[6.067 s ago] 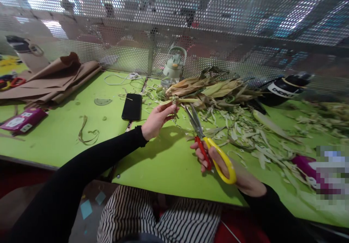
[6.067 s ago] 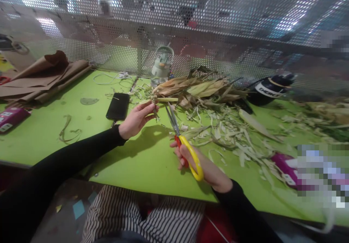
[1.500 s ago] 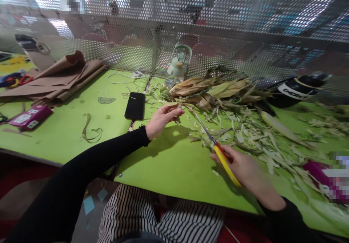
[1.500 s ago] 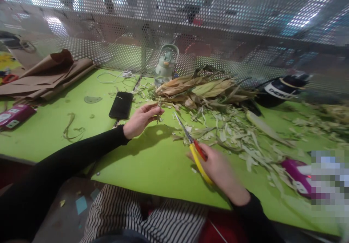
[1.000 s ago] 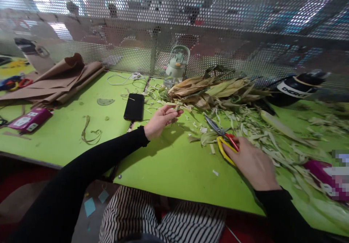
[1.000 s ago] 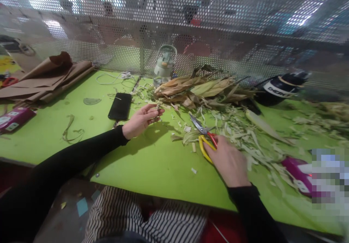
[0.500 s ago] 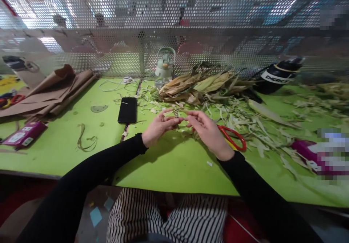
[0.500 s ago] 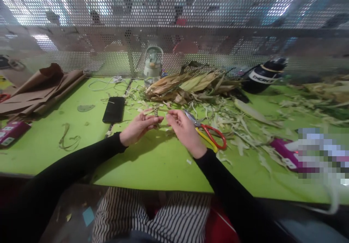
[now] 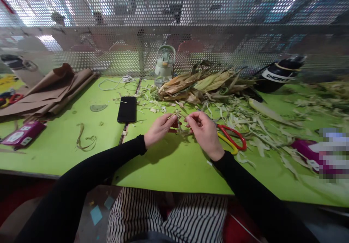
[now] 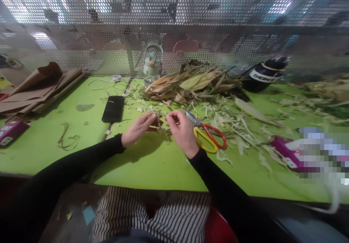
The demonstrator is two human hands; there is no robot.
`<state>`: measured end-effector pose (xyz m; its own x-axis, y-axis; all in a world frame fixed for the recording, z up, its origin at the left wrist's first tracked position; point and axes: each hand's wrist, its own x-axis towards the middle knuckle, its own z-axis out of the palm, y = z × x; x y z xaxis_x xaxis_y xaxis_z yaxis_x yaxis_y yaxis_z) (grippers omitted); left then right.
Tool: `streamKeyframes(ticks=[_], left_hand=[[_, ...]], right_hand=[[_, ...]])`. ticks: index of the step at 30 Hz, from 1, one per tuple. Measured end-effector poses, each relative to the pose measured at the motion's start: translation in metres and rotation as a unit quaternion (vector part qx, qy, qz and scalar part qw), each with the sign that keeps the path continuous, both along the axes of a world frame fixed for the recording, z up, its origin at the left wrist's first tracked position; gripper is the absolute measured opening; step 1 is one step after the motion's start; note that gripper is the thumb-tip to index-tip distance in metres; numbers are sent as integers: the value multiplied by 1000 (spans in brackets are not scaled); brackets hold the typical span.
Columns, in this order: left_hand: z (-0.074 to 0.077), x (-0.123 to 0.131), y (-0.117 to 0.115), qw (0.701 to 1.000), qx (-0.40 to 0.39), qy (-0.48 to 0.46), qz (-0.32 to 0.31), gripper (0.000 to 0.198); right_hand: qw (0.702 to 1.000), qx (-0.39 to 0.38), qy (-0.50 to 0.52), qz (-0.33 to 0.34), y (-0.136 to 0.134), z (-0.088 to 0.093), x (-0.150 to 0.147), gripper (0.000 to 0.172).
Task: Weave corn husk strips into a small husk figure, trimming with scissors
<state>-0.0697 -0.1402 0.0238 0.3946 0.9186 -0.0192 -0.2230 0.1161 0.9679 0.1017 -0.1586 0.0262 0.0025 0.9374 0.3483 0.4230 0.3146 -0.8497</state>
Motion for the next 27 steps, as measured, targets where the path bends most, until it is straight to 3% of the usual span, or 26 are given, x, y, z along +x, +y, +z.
streamKeyframes(ticks=[3, 8, 14, 20, 27], left_hand=[[-3, 2, 1, 999, 21, 38, -9, 28], [-4, 2, 0, 999, 52, 6, -4, 22], [-9, 1, 9, 997, -1, -64, -34, 31], [-10, 10, 19, 995, 25, -93, 29, 30], [-1, 18, 17, 996, 48, -70, 33, 21]], right_hand=[[1000, 2, -3, 15, -4, 0, -4, 21], [999, -5, 37, 12, 1, -3, -2, 25], [994, -41, 97, 6, 11, -10, 4, 36], [987, -106, 98, 70, 4, -9, -3, 41], [995, -46, 83, 3, 7, -4, 6, 36]])
